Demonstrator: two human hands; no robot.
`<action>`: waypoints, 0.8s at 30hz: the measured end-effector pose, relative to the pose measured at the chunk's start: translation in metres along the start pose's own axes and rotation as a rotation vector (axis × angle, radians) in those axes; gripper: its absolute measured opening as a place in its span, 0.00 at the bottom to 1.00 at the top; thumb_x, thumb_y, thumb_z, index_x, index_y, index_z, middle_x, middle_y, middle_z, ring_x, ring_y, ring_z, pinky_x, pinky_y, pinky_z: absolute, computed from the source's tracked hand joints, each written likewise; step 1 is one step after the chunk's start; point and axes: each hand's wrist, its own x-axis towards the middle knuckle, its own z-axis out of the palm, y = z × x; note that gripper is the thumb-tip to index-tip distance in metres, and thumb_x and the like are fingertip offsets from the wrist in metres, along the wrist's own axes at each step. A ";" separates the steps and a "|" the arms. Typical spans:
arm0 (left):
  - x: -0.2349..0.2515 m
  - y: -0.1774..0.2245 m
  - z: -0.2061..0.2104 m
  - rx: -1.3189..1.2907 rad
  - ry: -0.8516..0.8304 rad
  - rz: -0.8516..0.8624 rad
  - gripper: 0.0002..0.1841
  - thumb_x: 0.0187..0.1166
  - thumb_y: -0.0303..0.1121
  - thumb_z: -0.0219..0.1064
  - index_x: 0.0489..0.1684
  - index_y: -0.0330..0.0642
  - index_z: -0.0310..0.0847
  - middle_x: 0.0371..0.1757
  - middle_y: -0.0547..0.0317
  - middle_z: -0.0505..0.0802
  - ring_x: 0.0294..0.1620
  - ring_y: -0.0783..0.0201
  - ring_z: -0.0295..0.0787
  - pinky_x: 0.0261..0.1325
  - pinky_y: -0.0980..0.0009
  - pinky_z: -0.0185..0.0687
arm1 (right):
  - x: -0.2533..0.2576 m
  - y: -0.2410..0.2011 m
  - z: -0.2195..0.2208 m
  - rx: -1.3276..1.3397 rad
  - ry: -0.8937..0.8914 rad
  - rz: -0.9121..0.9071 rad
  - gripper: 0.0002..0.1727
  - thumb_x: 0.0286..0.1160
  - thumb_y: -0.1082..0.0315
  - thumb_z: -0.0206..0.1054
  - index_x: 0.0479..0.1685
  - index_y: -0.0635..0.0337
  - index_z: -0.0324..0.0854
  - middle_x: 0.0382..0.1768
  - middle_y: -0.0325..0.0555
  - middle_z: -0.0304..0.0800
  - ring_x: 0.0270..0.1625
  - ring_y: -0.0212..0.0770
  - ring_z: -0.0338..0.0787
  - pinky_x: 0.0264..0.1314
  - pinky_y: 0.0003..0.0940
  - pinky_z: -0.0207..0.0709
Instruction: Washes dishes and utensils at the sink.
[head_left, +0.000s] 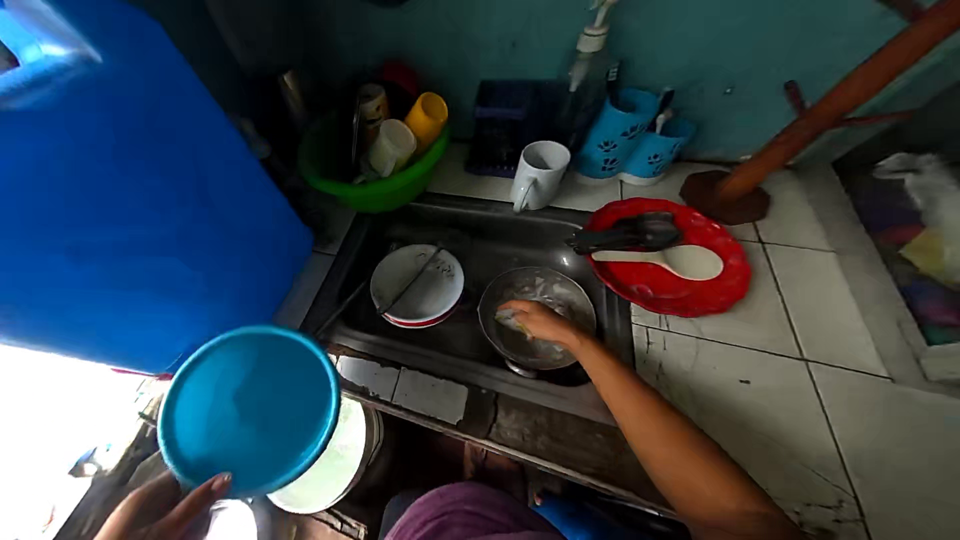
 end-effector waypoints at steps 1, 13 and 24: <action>0.008 0.020 0.009 0.016 -0.005 0.032 0.02 0.84 0.28 0.60 0.43 0.47 0.76 0.17 0.79 0.80 0.14 0.83 0.72 0.20 0.83 0.71 | -0.003 -0.009 -0.009 0.153 0.013 -0.004 0.22 0.94 0.74 0.42 0.79 0.69 0.72 0.69 0.69 0.79 0.62 0.55 0.84 0.64 0.50 0.77; 0.158 0.200 0.144 0.496 -0.173 0.342 0.21 0.86 0.46 0.65 0.51 0.31 0.82 0.28 0.52 0.83 0.25 0.62 0.77 0.36 0.60 0.80 | 0.052 -0.088 -0.059 0.471 -0.031 -0.046 0.22 0.78 0.84 0.61 0.71 0.65 0.73 0.44 0.53 0.88 0.36 0.42 0.90 0.40 0.37 0.87; 0.216 0.262 0.179 0.746 -0.144 0.406 0.26 0.84 0.53 0.66 0.49 0.30 0.83 0.39 0.40 0.89 0.40 0.43 0.87 0.52 0.36 0.79 | 0.099 -0.093 -0.076 0.548 -0.025 0.116 0.11 0.87 0.75 0.56 0.62 0.66 0.71 0.39 0.49 0.84 0.31 0.39 0.87 0.38 0.35 0.86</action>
